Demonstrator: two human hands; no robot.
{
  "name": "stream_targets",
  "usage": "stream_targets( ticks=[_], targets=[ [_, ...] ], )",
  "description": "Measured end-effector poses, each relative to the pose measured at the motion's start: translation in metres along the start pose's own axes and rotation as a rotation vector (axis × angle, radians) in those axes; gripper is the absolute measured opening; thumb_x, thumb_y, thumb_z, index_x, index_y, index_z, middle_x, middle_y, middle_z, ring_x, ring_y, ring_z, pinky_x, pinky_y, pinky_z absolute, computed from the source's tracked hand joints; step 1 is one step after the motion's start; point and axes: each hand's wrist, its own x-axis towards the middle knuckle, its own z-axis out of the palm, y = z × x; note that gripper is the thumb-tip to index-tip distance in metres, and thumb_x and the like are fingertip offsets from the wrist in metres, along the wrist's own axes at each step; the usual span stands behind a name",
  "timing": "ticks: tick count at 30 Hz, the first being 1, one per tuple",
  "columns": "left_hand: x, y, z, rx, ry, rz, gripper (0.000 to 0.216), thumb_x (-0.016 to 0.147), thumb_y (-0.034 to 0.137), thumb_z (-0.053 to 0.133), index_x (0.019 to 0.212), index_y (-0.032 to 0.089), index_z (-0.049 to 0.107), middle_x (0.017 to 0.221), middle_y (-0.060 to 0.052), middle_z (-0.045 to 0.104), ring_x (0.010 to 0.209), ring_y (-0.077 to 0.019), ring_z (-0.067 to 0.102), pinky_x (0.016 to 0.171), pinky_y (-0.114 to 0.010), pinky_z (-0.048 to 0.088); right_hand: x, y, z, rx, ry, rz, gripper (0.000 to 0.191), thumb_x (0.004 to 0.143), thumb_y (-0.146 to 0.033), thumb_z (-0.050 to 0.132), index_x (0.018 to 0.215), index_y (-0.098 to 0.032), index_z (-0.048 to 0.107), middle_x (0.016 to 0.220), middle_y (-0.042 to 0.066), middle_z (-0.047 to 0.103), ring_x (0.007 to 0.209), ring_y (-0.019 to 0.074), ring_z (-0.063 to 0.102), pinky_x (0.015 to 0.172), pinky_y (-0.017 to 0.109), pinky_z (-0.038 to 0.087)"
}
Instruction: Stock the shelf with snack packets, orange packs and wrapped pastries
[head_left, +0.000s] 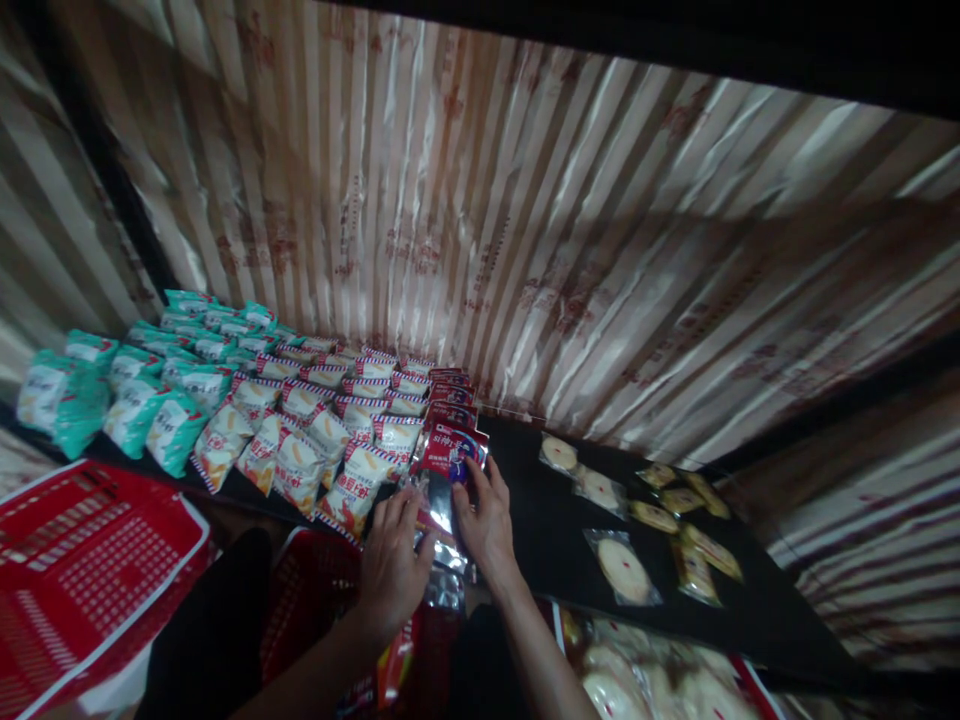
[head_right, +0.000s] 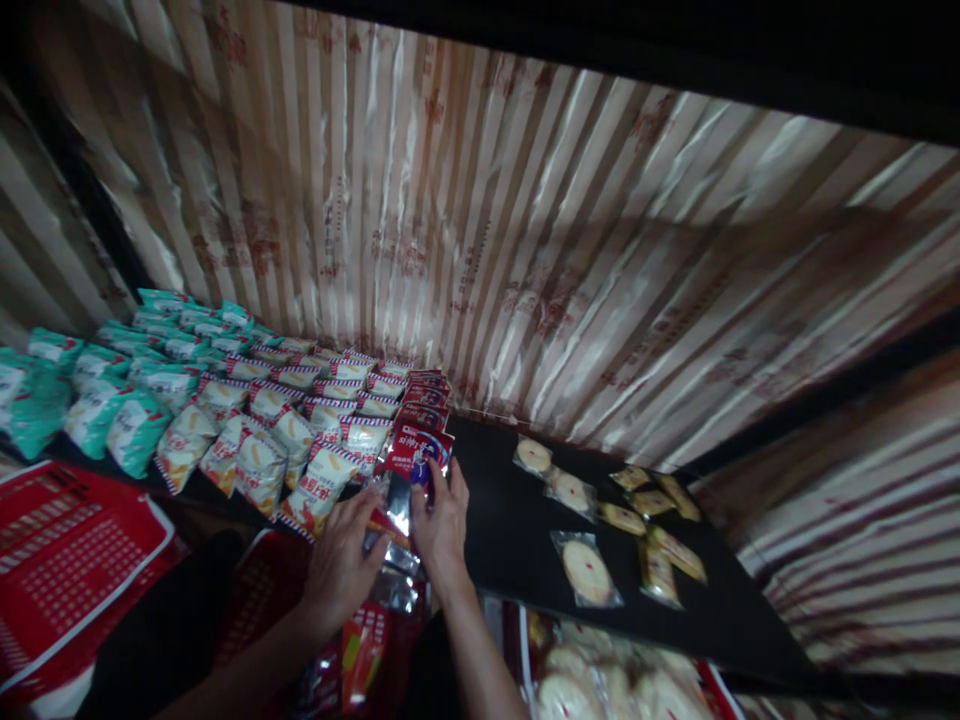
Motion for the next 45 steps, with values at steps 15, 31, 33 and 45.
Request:
stream_targets(
  ticks=[15,31,33,45],
  targets=[
    [-0.007,-0.009,0.015,0.123,0.052,0.187,0.047,0.080,0.019,0.047,0.127,0.016,0.046,0.135,-0.011,0.046,0.127,-0.0261,0.037,0.101,-0.045,0.039,0.024,-0.042,-0.012,-0.296,-0.119,-0.369,0.038,0.089,-0.026,0.038,0.118,-0.015,0.059,0.137,0.014,0.044,0.136,0.0282,0.019,0.103,0.048,0.030],
    [-0.010,-0.017,0.032,0.117,0.099,0.237,0.051,0.077,0.015,0.044,0.128,0.013,0.041,0.134,-0.015,0.047,0.128,-0.0266,0.038,0.102,-0.049,0.038,0.045,-0.037,0.007,-0.387,-0.277,-0.389,0.047,0.087,-0.045,0.042,0.130,-0.026,0.047,0.141,0.009,0.040,0.134,0.0286,0.025,0.104,0.048,0.023],
    [-0.010,-0.015,0.032,0.103,0.126,0.227,0.050,0.077,0.014,0.043,0.127,0.011,0.041,0.132,-0.015,0.048,0.127,-0.0259,0.039,0.101,-0.049,0.038,0.045,-0.035,0.009,-0.385,-0.286,-0.385,0.047,0.087,-0.045,0.043,0.130,-0.027,0.047,0.141,0.008,0.039,0.134,0.0288,0.025,0.104,0.048,0.023],
    [-0.010,-0.014,0.029,0.075,0.119,0.217,0.046,0.079,0.016,0.043,0.125,0.010,0.043,0.131,-0.016,0.048,0.126,-0.0266,0.039,0.101,-0.048,0.038,0.046,-0.032,0.011,-0.356,-0.300,-0.369,0.046,0.087,-0.046,0.042,0.128,-0.026,0.048,0.141,0.009,0.040,0.134,0.0298,0.025,0.103,0.048,0.024]
  ],
)
